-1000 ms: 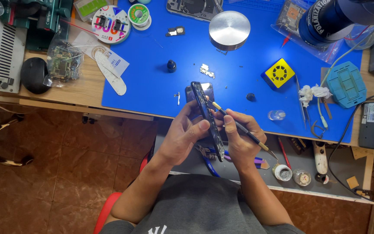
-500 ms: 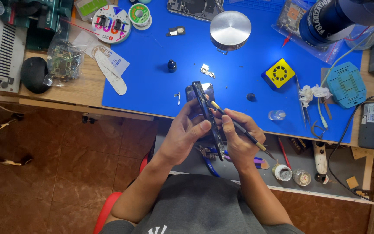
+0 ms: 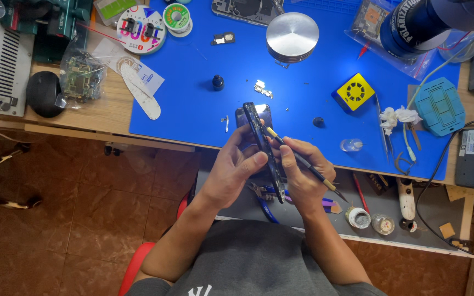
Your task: The person holds a disassembled smartphone and uses a small brush to clean the internal components and edges of the device. They repeatedly rotate the phone to access different areas while working at a cluttered workbench.
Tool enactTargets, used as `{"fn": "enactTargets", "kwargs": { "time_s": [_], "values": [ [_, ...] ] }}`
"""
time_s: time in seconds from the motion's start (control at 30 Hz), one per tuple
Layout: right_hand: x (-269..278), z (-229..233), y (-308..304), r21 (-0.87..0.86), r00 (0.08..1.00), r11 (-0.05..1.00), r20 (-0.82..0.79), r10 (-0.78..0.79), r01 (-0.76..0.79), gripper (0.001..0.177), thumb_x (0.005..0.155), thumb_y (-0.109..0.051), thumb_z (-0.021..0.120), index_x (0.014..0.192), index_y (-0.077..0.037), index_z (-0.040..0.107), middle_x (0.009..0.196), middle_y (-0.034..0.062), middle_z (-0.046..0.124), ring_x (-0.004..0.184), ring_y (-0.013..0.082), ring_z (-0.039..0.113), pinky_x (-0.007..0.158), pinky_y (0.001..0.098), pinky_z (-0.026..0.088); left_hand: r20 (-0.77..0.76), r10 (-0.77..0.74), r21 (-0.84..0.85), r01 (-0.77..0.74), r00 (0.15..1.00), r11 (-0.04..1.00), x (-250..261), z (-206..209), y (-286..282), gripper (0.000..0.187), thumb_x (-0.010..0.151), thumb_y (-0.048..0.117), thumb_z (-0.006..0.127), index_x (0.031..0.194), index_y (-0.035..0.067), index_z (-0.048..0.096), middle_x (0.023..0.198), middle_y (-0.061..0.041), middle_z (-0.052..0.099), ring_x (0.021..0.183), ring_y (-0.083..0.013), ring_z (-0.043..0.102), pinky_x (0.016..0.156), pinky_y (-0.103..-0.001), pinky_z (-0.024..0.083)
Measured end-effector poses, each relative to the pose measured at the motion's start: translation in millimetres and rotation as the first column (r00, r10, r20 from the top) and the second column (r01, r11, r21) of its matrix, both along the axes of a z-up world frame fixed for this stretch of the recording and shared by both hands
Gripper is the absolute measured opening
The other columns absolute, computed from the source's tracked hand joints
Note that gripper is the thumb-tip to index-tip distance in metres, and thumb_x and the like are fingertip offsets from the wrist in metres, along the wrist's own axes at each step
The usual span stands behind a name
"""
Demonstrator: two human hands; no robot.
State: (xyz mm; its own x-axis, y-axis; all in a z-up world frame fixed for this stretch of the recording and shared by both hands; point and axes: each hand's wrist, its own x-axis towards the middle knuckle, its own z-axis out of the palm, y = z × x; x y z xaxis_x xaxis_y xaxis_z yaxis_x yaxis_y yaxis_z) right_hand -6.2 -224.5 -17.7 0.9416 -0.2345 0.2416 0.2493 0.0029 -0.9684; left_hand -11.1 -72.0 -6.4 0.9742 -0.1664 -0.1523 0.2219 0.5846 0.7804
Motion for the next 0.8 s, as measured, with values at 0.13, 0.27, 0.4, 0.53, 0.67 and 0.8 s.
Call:
{"fn": "enactTargets", "kwargs": {
  "time_s": [0.13,0.27,0.4,0.53,0.67,0.8],
  "values": [
    [0,-6,-5,-0.009,1.000,1.000,0.014,0.005,-0.004,0.014,0.091,0.005,0.079,0.104,0.010,0.074,0.092,0.0270,0.077,0.073,0.0256,0.077,0.061,0.0350,0.065,0.003,0.005,-0.006,-0.005,1.000,1.000,-1,-3,0,0.088,0.089,0.030,0.082,0.157,-0.002,0.037,0.127,-0.025,0.052,0.120,-0.0327,0.062,0.107,-0.055,0.056],
    [1,-4,-3,-0.015,1.000,1.000,0.017,0.014,-0.014,0.014,0.091,0.005,0.079,0.104,0.010,0.075,0.092,0.0274,0.077,0.073,0.0262,0.077,0.061,0.0356,0.065,0.002,0.004,0.000,-0.004,1.000,1.000,-1,1,0,0.089,0.089,0.031,0.082,0.157,-0.003,0.037,0.128,-0.024,0.051,0.120,-0.0311,0.061,0.109,-0.055,0.055],
    [1,-6,-6,-0.041,1.000,0.999,0.017,0.024,-0.023,0.014,0.090,0.005,0.079,0.104,0.009,0.075,0.093,0.0262,0.078,0.073,0.0257,0.077,0.061,0.0347,0.066,-0.009,-0.002,0.001,0.002,1.000,1.000,-2,2,0,0.088,0.088,0.031,0.082,0.157,-0.002,0.037,0.127,-0.023,0.052,0.120,-0.0307,0.061,0.109,-0.054,0.055],
    [1,-6,-6,-0.054,0.999,0.998,0.021,0.033,-0.032,0.014,0.090,0.004,0.080,0.103,0.008,0.075,0.094,0.0255,0.078,0.074,0.0262,0.077,0.060,0.0346,0.065,-0.009,-0.006,0.003,0.006,1.000,1.000,-2,5,1,0.089,0.088,0.032,0.081,0.157,-0.003,0.037,0.126,-0.022,0.051,0.120,-0.0310,0.061,0.110,-0.054,0.054],
    [0,1,1,-0.032,0.999,0.999,0.015,0.033,-0.033,0.015,0.090,0.003,0.080,0.103,0.008,0.075,0.095,0.0252,0.078,0.076,0.0256,0.077,0.062,0.0342,0.066,-0.002,-0.009,0.009,0.009,1.000,1.000,-3,6,1,0.089,0.089,0.032,0.081,0.157,-0.003,0.037,0.126,-0.023,0.051,0.121,-0.0313,0.060,0.111,-0.055,0.053],
    [-1,1,0,-0.025,0.999,0.999,0.010,0.045,-0.044,0.014,0.091,0.003,0.079,0.104,0.008,0.074,0.096,0.0254,0.078,0.077,0.0261,0.078,0.063,0.0342,0.066,-0.001,-0.006,0.015,0.006,1.000,1.000,-3,7,1,0.089,0.088,0.032,0.081,0.157,-0.003,0.036,0.126,-0.023,0.051,0.121,-0.0312,0.060,0.111,-0.056,0.053]
  ]
}}
